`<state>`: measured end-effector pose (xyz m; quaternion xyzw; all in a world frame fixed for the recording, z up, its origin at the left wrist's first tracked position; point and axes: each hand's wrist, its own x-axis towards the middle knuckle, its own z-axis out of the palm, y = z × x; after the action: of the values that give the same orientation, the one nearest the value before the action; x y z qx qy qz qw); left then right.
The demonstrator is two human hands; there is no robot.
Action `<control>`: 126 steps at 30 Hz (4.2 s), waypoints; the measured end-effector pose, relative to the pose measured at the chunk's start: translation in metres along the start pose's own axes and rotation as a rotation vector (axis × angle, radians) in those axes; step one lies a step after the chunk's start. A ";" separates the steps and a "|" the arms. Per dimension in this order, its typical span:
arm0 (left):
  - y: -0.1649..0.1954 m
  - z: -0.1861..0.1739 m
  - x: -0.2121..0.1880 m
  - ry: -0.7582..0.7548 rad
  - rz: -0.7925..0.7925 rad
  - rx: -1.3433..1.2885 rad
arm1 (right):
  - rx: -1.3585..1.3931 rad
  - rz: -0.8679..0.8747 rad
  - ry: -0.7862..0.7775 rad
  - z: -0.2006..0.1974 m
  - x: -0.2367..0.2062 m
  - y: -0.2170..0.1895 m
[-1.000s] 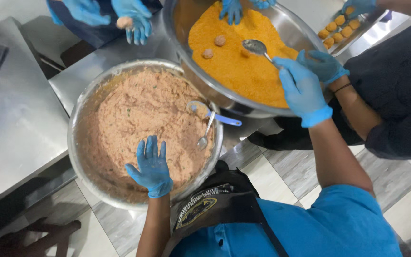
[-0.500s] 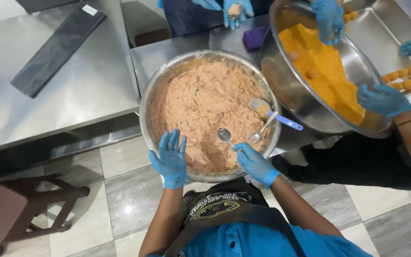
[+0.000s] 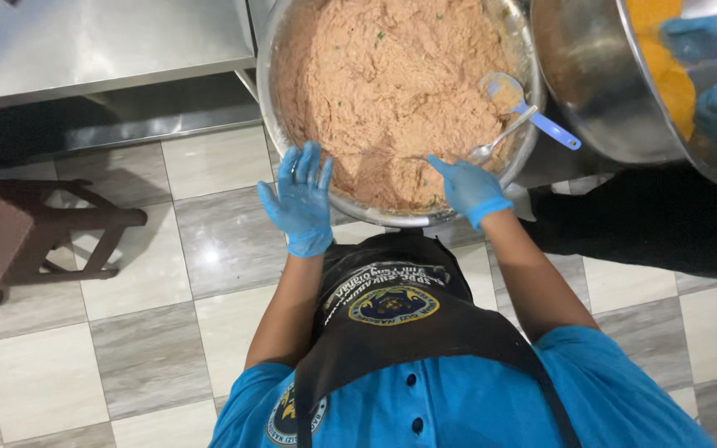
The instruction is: The person scoops a pink minced food mixture from a large metal basin with a spoon, forms it into balls between their gloved hands, and passes the balls to a coworker who coats them in an orange crumb mixture in a second basin. The person repeats this scooping and shaping cycle throughout the clip.
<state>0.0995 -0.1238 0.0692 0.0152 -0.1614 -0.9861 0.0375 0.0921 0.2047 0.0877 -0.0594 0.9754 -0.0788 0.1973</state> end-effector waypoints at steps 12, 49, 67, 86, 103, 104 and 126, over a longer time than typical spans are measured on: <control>-0.008 -0.014 0.000 0.001 0.023 -0.035 | -0.153 -0.199 -0.195 0.021 0.034 -0.048; -0.004 -0.005 0.031 -0.075 0.097 0.047 | -0.192 -0.423 -0.278 0.024 0.086 -0.028; -0.001 0.004 0.026 -0.048 0.097 0.051 | -0.146 -0.372 -0.305 0.023 0.065 -0.027; -0.003 0.023 0.010 -0.032 -0.001 0.084 | -0.029 -0.262 -0.211 0.029 0.043 -0.007; -0.010 0.022 0.006 -0.026 -0.012 0.074 | 0.118 -0.283 -0.388 0.054 0.049 0.009; -0.010 0.022 0.005 -0.019 -0.014 0.077 | 0.106 -0.277 -0.415 0.054 0.049 0.011; -0.083 0.080 0.016 0.087 -0.518 -0.349 | 0.172 -0.489 0.515 -0.111 -0.078 -0.061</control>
<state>0.0749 -0.0211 0.1185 0.0911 0.0214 -0.9740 -0.2062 0.1246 0.1706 0.2292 -0.2522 0.9398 -0.2180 -0.0751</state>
